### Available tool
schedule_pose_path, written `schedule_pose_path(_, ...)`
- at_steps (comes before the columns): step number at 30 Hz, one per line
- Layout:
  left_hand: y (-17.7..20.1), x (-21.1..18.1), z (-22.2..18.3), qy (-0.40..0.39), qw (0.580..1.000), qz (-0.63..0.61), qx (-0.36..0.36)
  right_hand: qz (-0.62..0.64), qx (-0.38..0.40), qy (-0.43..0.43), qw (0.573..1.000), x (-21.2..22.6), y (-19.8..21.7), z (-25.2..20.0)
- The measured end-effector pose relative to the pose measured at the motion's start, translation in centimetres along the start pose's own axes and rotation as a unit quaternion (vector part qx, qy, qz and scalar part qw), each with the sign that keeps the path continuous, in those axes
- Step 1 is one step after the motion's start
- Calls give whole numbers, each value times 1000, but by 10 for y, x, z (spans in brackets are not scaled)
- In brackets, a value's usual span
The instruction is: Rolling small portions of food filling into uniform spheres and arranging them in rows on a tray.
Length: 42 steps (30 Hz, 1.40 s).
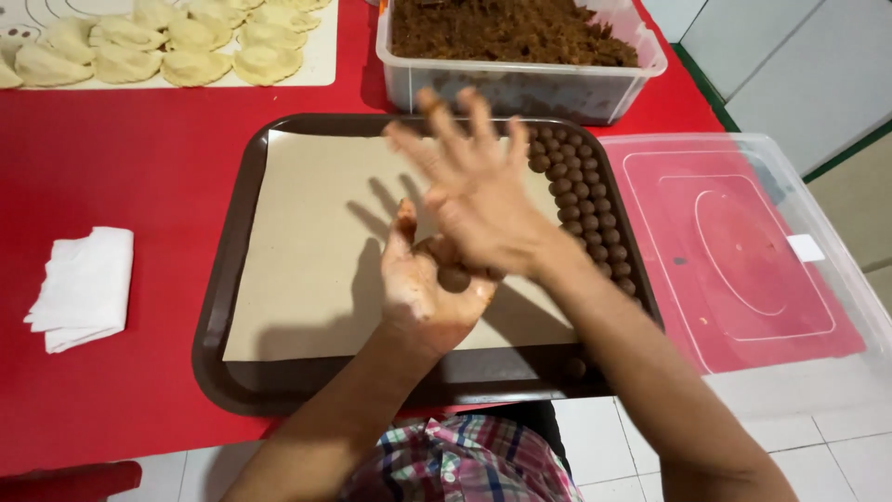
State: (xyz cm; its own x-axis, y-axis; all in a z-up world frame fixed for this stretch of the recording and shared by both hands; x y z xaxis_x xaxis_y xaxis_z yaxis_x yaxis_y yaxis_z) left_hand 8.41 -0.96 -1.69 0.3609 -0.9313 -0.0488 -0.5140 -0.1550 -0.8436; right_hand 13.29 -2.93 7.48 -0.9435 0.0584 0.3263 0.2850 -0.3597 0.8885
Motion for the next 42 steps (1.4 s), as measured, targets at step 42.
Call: schedule_pose_path(42, 10, -20, 38, 6, 954, 285, -95, 119, -249, -40, 960, -45, 71, -145)
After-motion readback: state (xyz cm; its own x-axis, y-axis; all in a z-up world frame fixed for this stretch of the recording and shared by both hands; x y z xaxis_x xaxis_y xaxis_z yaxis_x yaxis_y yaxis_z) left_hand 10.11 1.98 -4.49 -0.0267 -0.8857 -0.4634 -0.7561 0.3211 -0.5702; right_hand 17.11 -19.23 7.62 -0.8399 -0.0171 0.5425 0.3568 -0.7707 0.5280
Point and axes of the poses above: each hand's wrist, its own z-axis towards the middle knuckle, its own y-axis out of the back of the hand, x = y × z, the point moved 4 cm from there along z, towards the middle knuckle, and after that the axes turned 1 degree about -y, right-handed, at the moved point
